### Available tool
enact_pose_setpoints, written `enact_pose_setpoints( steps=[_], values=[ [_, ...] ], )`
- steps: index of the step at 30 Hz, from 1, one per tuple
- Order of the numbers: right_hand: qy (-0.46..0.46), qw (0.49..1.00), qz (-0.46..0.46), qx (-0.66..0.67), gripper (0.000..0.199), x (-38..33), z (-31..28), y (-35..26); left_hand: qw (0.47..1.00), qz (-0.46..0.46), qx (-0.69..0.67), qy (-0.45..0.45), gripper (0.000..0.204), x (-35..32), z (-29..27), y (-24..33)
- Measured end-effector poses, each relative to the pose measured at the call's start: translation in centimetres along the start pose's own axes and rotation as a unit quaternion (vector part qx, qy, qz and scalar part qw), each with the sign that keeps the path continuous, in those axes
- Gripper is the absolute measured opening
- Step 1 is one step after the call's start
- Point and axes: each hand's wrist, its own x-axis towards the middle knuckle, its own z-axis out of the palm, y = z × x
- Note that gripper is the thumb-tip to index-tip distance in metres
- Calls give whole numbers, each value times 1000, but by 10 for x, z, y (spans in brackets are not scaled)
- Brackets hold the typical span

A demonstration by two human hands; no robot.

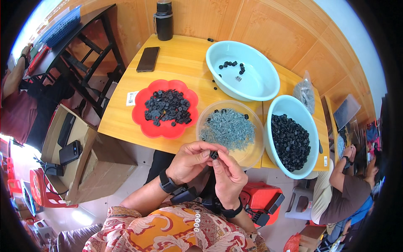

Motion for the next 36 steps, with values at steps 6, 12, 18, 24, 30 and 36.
enact_pose_setpoints(
  steps=[6,12,18,24,30,36],
  values=[
    [8,999,7,32,26,-1,0,2,1000,-9,22,16,26,0,4,2],
    [12,997,39,64,25,2,2,-1,997,18,70,14,24,1,5,0],
    [-11,951,213,222,21,15,-7,-6,997,-2,56,50,17,-1,5,1],
    [-36,908,291,299,22,19,-22,4,991,2,110,78,17,0,10,4],
    [-31,900,293,320,19,17,-21,5,989,-28,112,88,19,-2,10,6],
    [-36,906,289,308,19,13,-21,5,991,-2,116,65,18,-3,9,4]
  ],
)
